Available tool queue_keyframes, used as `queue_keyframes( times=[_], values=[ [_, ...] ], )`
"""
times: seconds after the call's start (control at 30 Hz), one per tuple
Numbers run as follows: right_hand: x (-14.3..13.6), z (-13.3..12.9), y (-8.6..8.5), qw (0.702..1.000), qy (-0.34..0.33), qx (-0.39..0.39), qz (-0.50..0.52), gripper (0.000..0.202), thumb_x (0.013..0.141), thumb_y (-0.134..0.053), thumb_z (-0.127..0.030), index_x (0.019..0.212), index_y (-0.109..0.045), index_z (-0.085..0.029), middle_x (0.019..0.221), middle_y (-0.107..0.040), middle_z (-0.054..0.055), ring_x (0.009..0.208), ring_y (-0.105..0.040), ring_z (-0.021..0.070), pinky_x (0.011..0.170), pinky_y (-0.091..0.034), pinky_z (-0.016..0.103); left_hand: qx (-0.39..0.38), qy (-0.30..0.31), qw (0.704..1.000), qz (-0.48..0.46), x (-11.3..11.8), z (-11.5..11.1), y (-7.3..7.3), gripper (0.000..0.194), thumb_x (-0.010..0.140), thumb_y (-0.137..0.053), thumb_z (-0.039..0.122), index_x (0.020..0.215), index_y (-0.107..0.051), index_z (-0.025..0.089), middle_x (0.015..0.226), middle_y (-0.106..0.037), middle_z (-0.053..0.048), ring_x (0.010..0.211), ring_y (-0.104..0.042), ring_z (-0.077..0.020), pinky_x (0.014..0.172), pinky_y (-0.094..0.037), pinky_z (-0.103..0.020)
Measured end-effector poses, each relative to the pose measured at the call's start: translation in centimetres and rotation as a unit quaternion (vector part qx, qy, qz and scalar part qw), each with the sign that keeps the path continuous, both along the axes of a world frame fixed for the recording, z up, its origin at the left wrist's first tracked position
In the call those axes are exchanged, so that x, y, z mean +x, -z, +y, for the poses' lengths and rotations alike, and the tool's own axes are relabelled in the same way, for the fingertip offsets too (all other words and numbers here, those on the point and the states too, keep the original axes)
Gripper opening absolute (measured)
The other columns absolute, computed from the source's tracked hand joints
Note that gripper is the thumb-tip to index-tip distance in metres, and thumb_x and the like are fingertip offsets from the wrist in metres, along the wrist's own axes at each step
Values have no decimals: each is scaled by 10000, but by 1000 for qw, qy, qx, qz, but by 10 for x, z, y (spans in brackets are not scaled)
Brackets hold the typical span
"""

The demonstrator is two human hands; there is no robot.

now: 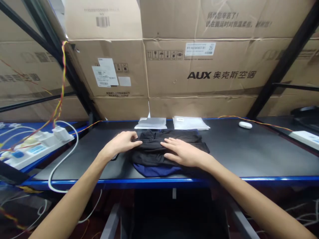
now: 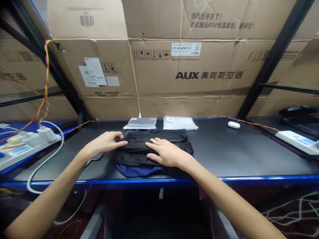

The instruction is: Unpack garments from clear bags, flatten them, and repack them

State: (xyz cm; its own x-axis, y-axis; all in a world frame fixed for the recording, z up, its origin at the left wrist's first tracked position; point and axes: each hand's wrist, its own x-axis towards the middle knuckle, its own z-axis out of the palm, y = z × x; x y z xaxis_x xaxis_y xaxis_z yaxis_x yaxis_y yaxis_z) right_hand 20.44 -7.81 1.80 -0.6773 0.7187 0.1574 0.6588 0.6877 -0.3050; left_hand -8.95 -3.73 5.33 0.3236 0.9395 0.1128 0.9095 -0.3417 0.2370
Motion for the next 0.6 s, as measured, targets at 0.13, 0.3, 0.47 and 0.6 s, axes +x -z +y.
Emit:
queue_keyframes(
  times=[0.13,0.3,0.47,0.6],
  values=[
    [0,-4,0,999,2,-40,-22,616,1000,-405,-522,1507,-411,-174,1578,-333,146,1460,-302,312,1195,-257,492,60,-15,996,-63,16,-4,-4,256,814,-574,464,844,-613,213,799,-683,-15,715,-611,-203,660,-419,-283],
    [22,-4,-3,999,21,-33,3,601,1004,-368,-552,1507,-412,-225,1564,-385,88,1449,-337,263,1199,-274,456,129,31,969,-207,50,-9,-2,216,891,-542,392,1007,-594,217,944,-705,-14,821,-653,-186,782,-477,-283],
    [62,8,4,993,108,38,8,556,1005,-372,-516,1412,-546,-179,1494,-488,121,1441,-347,298,1208,-243,512,125,145,945,-264,95,-15,10,227,941,-511,306,1136,-595,228,1123,-708,-34,1041,-667,-203,944,-488,-310],
    [89,13,16,989,140,53,-8,557,1002,-366,-523,1389,-573,-178,1482,-502,123,1453,-316,317,1204,-234,546,71,255,951,-160,116,-18,29,277,885,-542,168,1137,-625,250,1233,-681,-18,1137,-638,-210,1018,-467,-329]
  ],
)
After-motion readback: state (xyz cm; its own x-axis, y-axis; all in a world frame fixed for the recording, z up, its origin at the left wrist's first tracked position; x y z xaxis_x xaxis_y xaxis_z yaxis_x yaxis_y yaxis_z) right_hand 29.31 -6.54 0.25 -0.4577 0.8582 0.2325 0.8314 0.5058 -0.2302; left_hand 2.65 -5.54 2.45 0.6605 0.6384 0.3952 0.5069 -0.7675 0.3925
